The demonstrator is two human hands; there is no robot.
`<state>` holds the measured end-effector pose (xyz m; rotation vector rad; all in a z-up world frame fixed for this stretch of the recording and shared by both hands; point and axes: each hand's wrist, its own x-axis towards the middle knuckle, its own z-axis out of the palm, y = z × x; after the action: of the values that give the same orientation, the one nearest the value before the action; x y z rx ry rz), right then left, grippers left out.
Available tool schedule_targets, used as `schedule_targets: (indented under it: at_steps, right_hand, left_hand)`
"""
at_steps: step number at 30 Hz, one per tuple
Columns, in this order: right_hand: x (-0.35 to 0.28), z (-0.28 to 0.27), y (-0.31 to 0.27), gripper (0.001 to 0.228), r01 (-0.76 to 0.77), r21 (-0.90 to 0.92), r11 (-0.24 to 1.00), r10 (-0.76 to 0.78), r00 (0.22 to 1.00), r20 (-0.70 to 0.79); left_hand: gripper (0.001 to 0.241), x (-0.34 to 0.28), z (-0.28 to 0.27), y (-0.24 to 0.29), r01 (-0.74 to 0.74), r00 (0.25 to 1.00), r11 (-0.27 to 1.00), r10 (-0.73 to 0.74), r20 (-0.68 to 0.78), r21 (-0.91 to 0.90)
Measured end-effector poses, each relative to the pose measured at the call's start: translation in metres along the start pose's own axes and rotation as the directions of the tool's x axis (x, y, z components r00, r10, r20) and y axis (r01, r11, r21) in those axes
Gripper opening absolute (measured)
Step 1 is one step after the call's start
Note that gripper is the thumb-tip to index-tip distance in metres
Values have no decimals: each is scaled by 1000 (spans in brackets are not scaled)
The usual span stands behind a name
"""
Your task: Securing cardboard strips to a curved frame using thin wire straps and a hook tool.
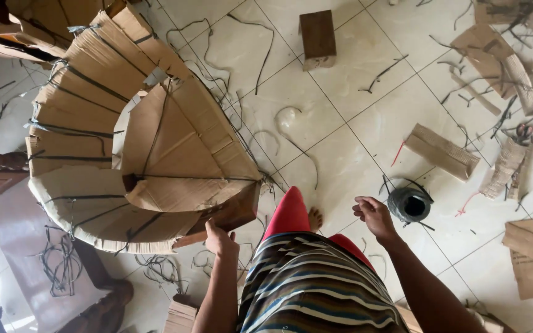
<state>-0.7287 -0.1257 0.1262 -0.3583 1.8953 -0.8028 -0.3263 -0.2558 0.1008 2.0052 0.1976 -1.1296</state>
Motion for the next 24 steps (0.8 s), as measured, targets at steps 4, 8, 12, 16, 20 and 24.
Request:
schedule_targets:
  at_steps: [4,8,12,16,20,24]
  right_hand:
    - [21,12,-21,30,-15,20,1000,14,999,50]
    - [59,26,-46,32,-10,0,1000,10,992,128]
    - [115,29,-79,31,27,-31,999,-20,978,209]
    - [171,41,-126,33,59,-179,982,-9,963,269]
    - [227,56,-174,35,88,-390,917,46,946,322]
    - [270,65,-231,38,87,-495,865,103,933,344]
  left_hand:
    - [84,-18,19,1,-84,986,976,53,-159,-199]
    - [82,-73,35,19,-198,953,944,123,-276,-263]
    - [50,-93,48,44,-13,913,987,-54,-403,-161]
    - [39,-66,49,30,-43,884,987,-35,-466,-156]
    - [53,-64,51,33,11,862,998,-37,-505,-55]
    - [68,-58,52,36,95,842,995,-71,-534,18]
